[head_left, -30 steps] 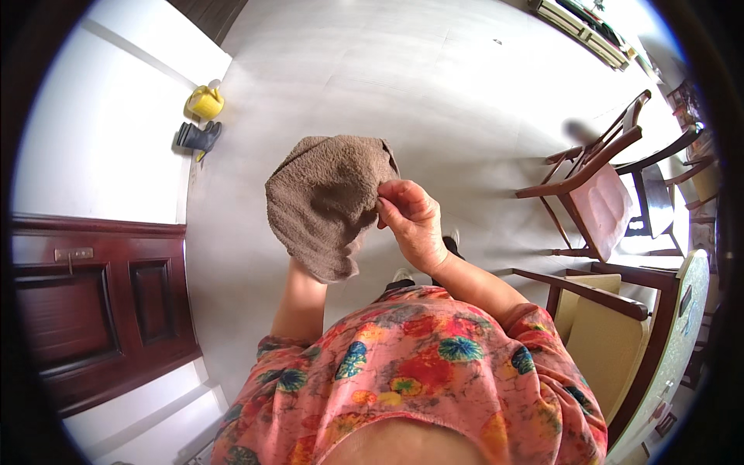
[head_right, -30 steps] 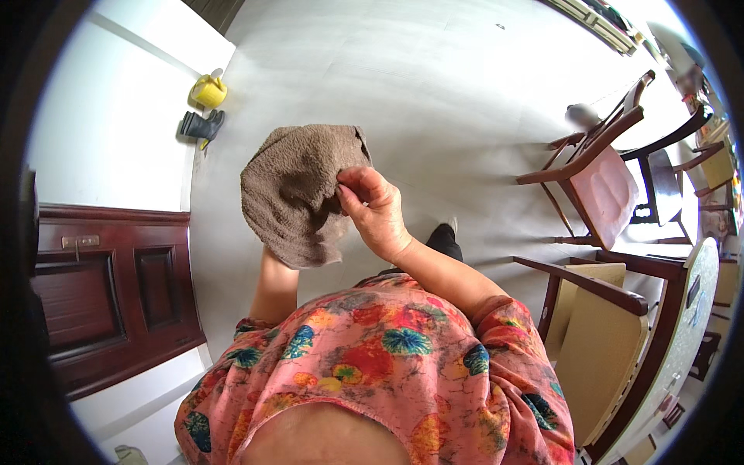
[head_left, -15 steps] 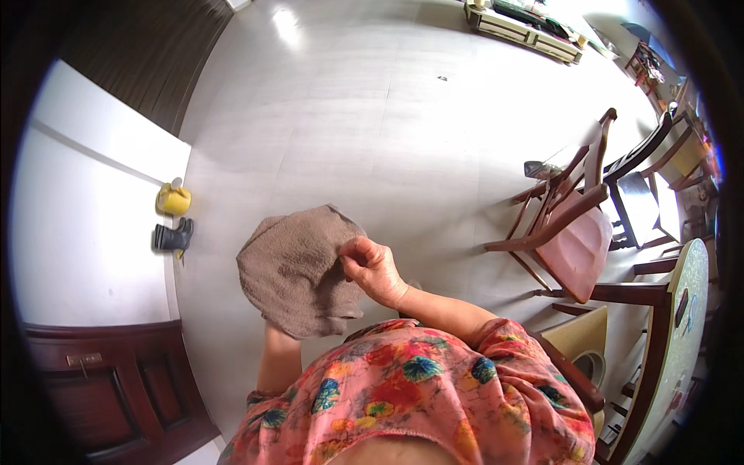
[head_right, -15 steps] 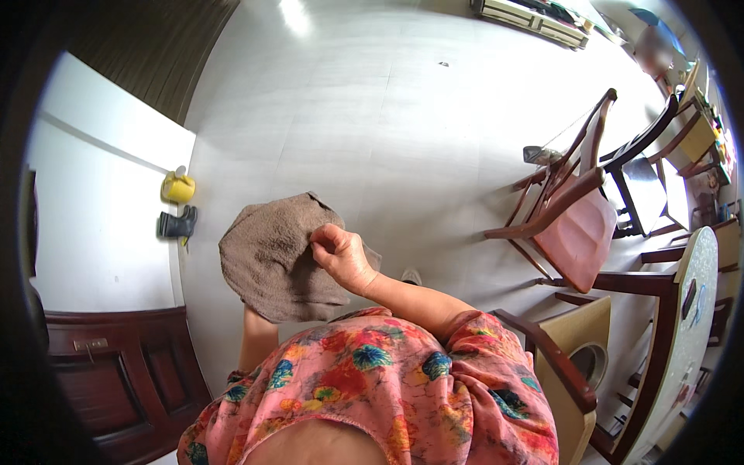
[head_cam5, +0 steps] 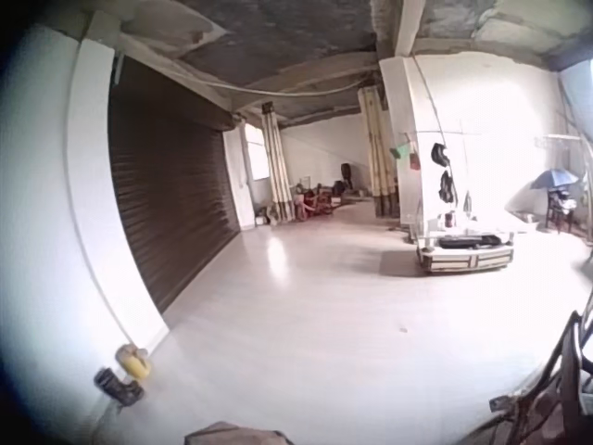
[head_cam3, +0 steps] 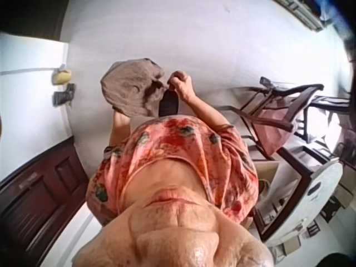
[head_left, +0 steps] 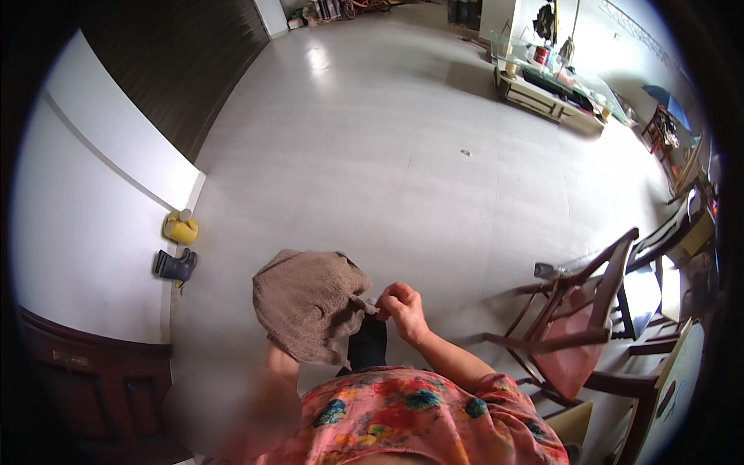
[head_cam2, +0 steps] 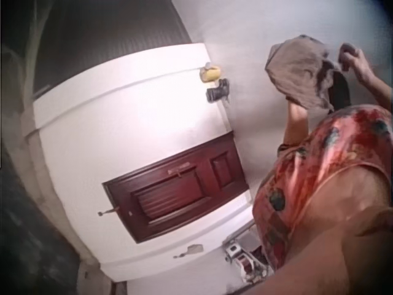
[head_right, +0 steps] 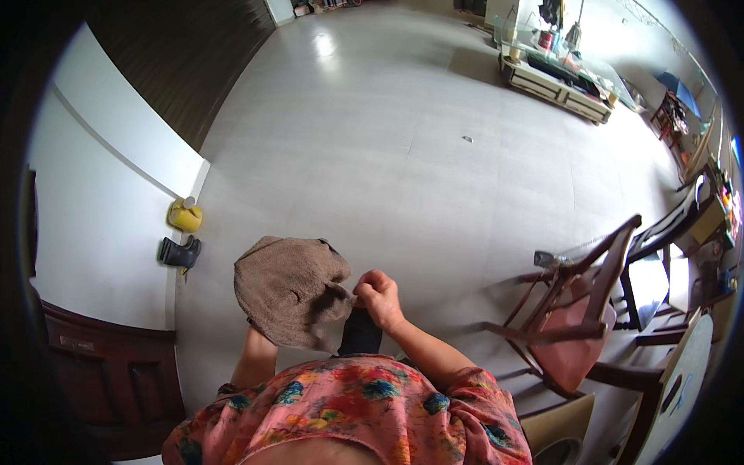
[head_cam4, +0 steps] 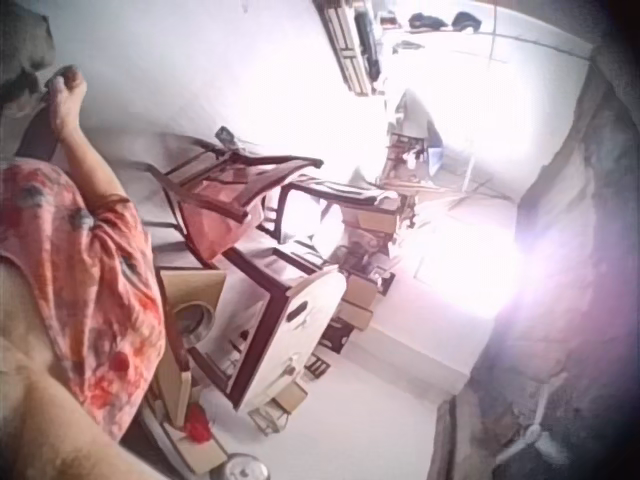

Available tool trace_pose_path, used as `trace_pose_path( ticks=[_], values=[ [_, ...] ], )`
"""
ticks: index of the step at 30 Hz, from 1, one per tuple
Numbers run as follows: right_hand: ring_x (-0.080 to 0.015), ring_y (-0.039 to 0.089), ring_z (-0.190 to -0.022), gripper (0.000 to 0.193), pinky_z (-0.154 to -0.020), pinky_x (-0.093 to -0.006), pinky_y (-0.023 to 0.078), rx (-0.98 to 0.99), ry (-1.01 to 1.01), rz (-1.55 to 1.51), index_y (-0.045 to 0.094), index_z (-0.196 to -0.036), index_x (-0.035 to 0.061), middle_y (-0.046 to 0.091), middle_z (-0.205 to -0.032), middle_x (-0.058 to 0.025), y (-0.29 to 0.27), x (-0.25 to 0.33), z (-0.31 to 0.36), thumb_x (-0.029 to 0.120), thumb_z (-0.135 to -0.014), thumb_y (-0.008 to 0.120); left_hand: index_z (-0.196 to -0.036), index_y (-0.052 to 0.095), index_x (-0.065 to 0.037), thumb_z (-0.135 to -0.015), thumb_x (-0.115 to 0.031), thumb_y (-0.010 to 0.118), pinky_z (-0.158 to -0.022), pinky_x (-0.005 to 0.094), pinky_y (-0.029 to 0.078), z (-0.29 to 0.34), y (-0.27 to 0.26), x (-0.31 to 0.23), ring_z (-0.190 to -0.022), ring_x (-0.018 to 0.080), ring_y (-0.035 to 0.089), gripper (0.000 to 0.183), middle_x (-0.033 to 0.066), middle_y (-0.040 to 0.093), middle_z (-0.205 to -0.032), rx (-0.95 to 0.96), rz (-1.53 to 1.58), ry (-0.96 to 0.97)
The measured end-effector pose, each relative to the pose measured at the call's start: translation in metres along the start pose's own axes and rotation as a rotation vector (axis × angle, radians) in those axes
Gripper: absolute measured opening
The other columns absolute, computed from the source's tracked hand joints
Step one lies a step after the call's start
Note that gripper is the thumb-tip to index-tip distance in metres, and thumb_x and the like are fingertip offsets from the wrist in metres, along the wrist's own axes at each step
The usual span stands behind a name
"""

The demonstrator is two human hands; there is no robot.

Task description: The person wrings out a cloth in a metal bowl of water, then walks around the room and wipes the tiled floor with the cloth. The person also moves a wooden chair to clean underneath it before returning it to its original position.

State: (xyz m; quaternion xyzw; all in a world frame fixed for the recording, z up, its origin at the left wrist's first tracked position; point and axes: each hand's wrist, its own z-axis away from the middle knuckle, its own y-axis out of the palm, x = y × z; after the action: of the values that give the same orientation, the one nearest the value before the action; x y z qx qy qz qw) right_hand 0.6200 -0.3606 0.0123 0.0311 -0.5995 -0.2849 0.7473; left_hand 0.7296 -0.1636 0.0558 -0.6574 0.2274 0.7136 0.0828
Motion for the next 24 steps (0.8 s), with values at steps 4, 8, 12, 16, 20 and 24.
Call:
trace_pose_path(
  ticks=[4, 8, 12, 16, 20, 24],
  values=[
    [-0.0191, 0.058, -0.051, 0.015, -0.048, -0.0283, 0.047, -0.115, 0.009, 0.053, 0.054, -0.079, -0.0038, 0.061, -0.069, -0.0128, -0.038, 0.0, -0.061, 0.011, -0.078, 0.049, -0.111, 0.051, -0.01, -0.078, -0.026, 0.064, -0.086, 0.0326, 0.043, -0.065, -0.012, 0.005, -0.099, 0.0179, 0.05, 0.039, 0.0045, 0.055, -0.107, 0.039, 0.053, 0.003],
    [-0.0199, 0.057, -0.047, 0.02, -0.046, -0.0288, 0.047, -0.37, 0.071, 0.251, 0.056, -0.076, -0.0048, 0.061, -0.067, -0.0139, -0.088, -0.008, -0.107, 0.013, -0.079, 0.048, -0.112, 0.05, -0.01, -0.079, -0.027, 0.064, -0.087, 0.0331, 0.042, -0.136, -0.024, 0.001, -0.101, 0.0181, 0.05, 0.039, 0.0046, 0.054, -0.108, 0.092, 0.112, -0.005],
    [-0.0214, 0.062, -0.056, 0.017, -0.054, -0.0319, 0.05, -0.535, 0.279, 1.152, 0.066, -0.074, 0.0049, 0.065, -0.073, -0.0121, -0.163, -0.023, -0.14, 0.016, -0.076, 0.054, -0.113, 0.049, -0.009, -0.08, -0.027, 0.063, -0.088, 0.0336, 0.042, -0.208, -0.026, -0.01, -0.102, 0.0183, 0.049, 0.04, 0.0047, 0.053, -0.11, 0.167, 0.173, -0.006],
    [-0.0208, 0.064, -0.09, 0.012, -0.068, -0.0341, 0.053, 0.375, 0.771, 2.228, 0.07, -0.082, 0.0171, 0.067, -0.092, -0.0034, -0.251, -0.077, -0.117, 0.023, -0.073, 0.065, -0.114, 0.049, -0.009, -0.081, -0.027, 0.062, -0.089, 0.0341, 0.042, -0.264, -0.027, -0.009, -0.103, 0.0185, 0.049, 0.04, 0.0048, 0.053, -0.111, 0.213, 0.221, -0.043],
    [-0.0162, 0.062, -0.097, 0.025, -0.071, -0.0329, 0.052, 0.474, 1.0, 2.063, 0.065, -0.105, 0.02, 0.064, -0.108, 0.0026, -0.289, -0.103, -0.129, 0.03, -0.084, 0.056, -0.115, 0.048, -0.009, -0.082, -0.028, 0.061, -0.09, 0.0346, 0.042, -0.313, -0.041, -0.002, -0.105, 0.0187, 0.048, 0.041, 0.0049, 0.052, -0.113, 0.178, 0.271, -0.089],
    [-0.0158, 0.063, -0.088, 0.023, -0.063, -0.0328, 0.051, 0.568, 0.745, 2.095, 0.063, -0.098, 0.0193, 0.065, -0.095, 0.0028, -0.326, -0.121, -0.193, 0.033, -0.081, 0.059, -0.117, 0.047, -0.009, -0.083, -0.028, 0.06, -0.09, 0.0351, 0.041, -0.382, -0.036, 0.006, -0.106, 0.0189, 0.048, 0.041, 0.0051, 0.051, -0.114, 0.162, 0.314, -0.108]
  ],
)
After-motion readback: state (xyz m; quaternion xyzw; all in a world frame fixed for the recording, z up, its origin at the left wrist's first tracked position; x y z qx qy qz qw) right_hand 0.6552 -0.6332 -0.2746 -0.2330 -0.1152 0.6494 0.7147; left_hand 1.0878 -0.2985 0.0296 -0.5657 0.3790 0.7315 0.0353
